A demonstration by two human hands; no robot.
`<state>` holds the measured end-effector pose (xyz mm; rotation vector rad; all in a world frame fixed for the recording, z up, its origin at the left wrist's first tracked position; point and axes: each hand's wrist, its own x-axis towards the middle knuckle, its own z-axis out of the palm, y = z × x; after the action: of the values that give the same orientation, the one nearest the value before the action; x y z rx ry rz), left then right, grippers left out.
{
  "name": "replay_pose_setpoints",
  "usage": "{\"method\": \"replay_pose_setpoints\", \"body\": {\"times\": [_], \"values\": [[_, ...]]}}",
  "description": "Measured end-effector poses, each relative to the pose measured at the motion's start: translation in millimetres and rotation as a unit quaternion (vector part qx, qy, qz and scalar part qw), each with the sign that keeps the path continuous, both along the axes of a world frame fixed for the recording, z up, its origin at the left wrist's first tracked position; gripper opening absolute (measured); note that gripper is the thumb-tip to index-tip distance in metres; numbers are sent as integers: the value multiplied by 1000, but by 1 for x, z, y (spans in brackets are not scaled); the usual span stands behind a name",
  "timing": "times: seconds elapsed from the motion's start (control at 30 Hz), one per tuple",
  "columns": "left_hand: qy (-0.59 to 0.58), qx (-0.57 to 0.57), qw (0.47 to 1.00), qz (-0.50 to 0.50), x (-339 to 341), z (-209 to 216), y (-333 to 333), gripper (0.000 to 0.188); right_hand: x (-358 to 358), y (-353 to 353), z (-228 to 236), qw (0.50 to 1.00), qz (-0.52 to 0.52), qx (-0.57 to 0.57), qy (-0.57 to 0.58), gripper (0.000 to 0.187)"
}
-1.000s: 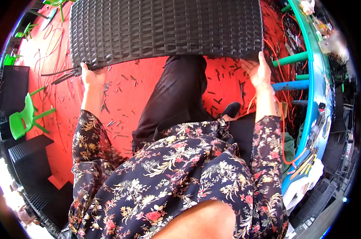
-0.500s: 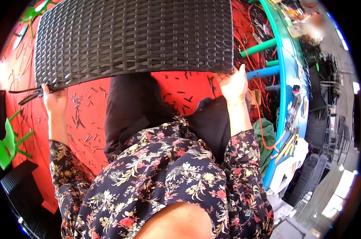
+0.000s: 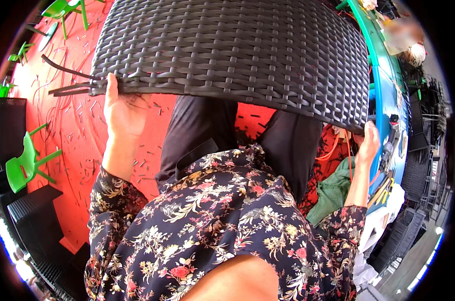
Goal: The person sits on the floor and weaves a black plastic strip around the frame of a chair seat. They use pliers to cut the strip and a hammer to secure the end of the weave into the frame.
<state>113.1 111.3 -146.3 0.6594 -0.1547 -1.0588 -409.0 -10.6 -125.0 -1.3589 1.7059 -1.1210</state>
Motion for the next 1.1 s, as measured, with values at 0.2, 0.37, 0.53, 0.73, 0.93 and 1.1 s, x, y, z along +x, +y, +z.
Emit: {"method": "replay_pose_setpoints", "body": {"times": [0.2, 0.37, 0.53, 0.73, 0.93, 1.1], "values": [[-8, 81, 993, 82, 11, 4, -2, 40, 164, 41, 58, 842, 313, -344, 274, 24], [-13, 71, 996, 49, 13, -5, -5, 38, 254, 46, 25, 765, 444, -357, 300, 25], [-6, 74, 996, 54, 19, -13, 3, 39, 264, 45, 18, 754, 467, -324, 328, 18], [-40, 121, 992, 25, 36, -34, 19, 45, 278, 53, 3, 722, 544, -239, 355, 18], [-84, 211, 973, -25, 46, -43, 41, 41, 282, 58, -10, 714, 550, -234, 365, 16], [-233, 251, 940, -7, 27, -44, 65, 20, 287, 56, -11, 715, 564, -221, 347, 15]]}}
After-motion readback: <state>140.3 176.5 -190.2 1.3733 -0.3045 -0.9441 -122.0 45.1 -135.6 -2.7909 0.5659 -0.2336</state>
